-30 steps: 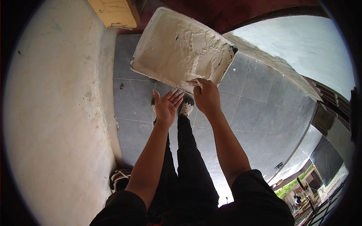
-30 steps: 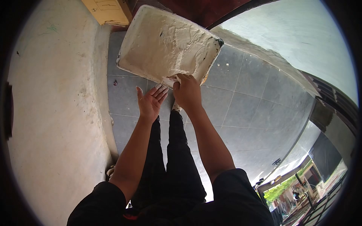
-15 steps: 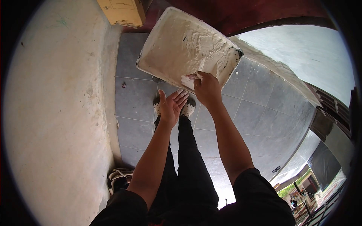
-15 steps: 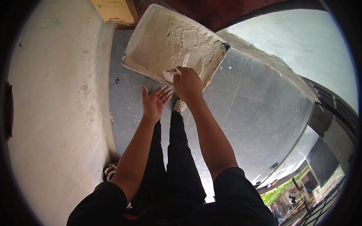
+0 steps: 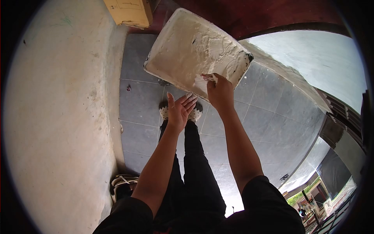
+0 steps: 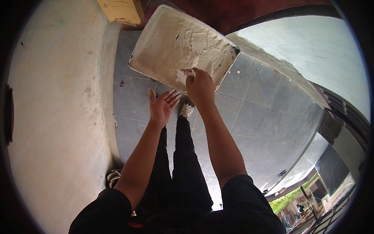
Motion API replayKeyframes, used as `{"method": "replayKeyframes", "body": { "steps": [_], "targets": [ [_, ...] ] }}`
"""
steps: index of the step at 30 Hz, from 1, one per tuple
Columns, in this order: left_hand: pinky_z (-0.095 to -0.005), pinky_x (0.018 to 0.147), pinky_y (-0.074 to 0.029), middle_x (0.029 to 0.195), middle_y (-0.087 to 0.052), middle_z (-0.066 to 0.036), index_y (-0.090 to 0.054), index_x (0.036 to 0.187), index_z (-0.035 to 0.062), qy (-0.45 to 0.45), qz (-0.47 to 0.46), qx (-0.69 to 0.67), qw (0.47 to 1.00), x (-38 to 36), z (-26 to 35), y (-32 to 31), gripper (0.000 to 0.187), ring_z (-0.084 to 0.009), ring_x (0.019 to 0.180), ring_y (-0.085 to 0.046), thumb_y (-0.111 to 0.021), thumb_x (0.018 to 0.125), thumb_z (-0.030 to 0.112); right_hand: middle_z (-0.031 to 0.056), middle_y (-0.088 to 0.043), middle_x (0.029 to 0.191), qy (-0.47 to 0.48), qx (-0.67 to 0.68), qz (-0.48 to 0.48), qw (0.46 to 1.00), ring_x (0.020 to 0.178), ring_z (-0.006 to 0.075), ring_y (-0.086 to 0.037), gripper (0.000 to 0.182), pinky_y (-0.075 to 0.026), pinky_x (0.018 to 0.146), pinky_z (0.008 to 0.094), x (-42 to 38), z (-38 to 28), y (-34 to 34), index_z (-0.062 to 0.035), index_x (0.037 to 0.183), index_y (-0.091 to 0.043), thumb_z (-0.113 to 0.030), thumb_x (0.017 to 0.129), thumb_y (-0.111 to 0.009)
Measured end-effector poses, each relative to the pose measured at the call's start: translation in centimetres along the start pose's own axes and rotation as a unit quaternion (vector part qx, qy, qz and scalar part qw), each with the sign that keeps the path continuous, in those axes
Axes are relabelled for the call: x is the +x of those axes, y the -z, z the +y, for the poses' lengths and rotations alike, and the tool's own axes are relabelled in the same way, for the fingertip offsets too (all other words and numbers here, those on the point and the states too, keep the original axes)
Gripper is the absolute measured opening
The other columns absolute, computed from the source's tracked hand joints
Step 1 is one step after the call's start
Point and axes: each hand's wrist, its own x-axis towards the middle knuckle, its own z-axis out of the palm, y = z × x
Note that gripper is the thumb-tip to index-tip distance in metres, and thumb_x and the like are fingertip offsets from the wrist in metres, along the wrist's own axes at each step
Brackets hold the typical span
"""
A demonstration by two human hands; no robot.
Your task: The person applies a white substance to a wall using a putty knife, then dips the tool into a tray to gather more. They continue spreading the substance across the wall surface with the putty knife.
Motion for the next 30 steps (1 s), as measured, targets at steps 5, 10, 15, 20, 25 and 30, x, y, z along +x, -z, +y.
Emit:
{"method": "replayKeyframes", "body": {
  "steps": [5, 10, 15, 20, 25, 30],
  "targets": [
    [-0.0436, 0.117, -0.027, 0.142, -0.042, -0.029, -0.035, 0.139, -0.0146, 0.003, -0.010, 0.004, 1.000, 0.2, 0.1, 0.2, 0.104, -0.0369, 0.136, -0.039, -0.015, 0.092, 0.076, 0.0241, -0.067, 0.102, 0.042, -0.084, -0.010, 0.996, 0.099, 0.0376, -0.063, 0.036, -0.049, 0.091, 0.0448, -0.7, -1.2, 0.0, 0.0024, 0.112, -0.067, -0.014, 0.082, -0.055],
    [-0.0435, 0.117, -0.027, 0.143, -0.040, -0.030, -0.032, 0.140, -0.0154, 0.001, 0.008, -0.001, 1.000, 0.2, -0.1, -0.2, 0.105, -0.0368, 0.137, -0.038, -0.014, 0.092, 0.076, 0.0158, -0.070, 0.097, 0.074, -0.017, 0.092, 0.993, 0.095, 0.0342, -0.063, 0.025, -0.050, 0.087, 0.0439, 0.2, -2.3, 0.1, 0.0001, 0.098, -0.069, -0.011, 0.080, -0.056],
    [-0.0433, 0.117, -0.027, 0.143, -0.040, -0.030, -0.032, 0.140, -0.0153, 0.000, -0.004, 0.009, 1.000, 0.1, 0.1, -0.1, 0.105, -0.0368, 0.136, -0.039, -0.015, 0.091, 0.076, 0.0040, -0.070, 0.093, 0.317, -0.084, 0.056, 0.943, 0.091, 0.0232, -0.063, 0.020, -0.048, 0.086, 0.0369, 0.5, -0.5, 0.6, -0.0085, 0.094, -0.071, -0.008, 0.076, -0.062],
    [-0.0432, 0.117, -0.027, 0.143, -0.040, -0.030, -0.032, 0.140, -0.0148, 0.003, 0.002, 0.006, 1.000, 0.0, 0.1, -0.3, 0.105, -0.0365, 0.136, -0.039, -0.016, 0.091, 0.076, -0.0020, -0.069, 0.092, 0.421, -0.132, -0.003, 0.897, 0.087, 0.0171, -0.061, 0.020, -0.046, 0.085, 0.0335, -2.1, 4.0, 3.1, -0.0131, 0.091, -0.072, -0.008, 0.071, -0.071],
    [-0.0429, 0.117, -0.027, 0.142, -0.043, -0.029, -0.034, 0.140, -0.0140, 0.007, 0.015, 0.000, 1.000, 0.1, 0.0, -0.4, 0.104, -0.0360, 0.136, -0.040, -0.015, 0.092, 0.076, 0.0020, -0.070, 0.090, 0.340, -0.084, 0.057, 0.935, 0.087, 0.0222, -0.062, 0.025, -0.048, 0.081, 0.0364, -3.5, 4.8, 6.1, -0.0115, 0.096, -0.072, -0.004, 0.073, -0.068],
    [-0.0428, 0.117, -0.027, 0.141, -0.044, -0.029, -0.035, 0.139, -0.0145, 0.003, 0.018, 0.010, 1.000, 0.2, -0.1, -0.5, 0.104, -0.0362, 0.136, -0.041, -0.016, 0.092, 0.076, 0.0128, -0.069, 0.093, 0.125, 0.062, 0.063, 0.988, 0.091, 0.0336, -0.061, 0.027, -0.047, 0.087, 0.0404, -5.0, 5.6, 5.6, -0.0036, 0.098, -0.070, -0.002, 0.075, -0.055]
  ]
}}
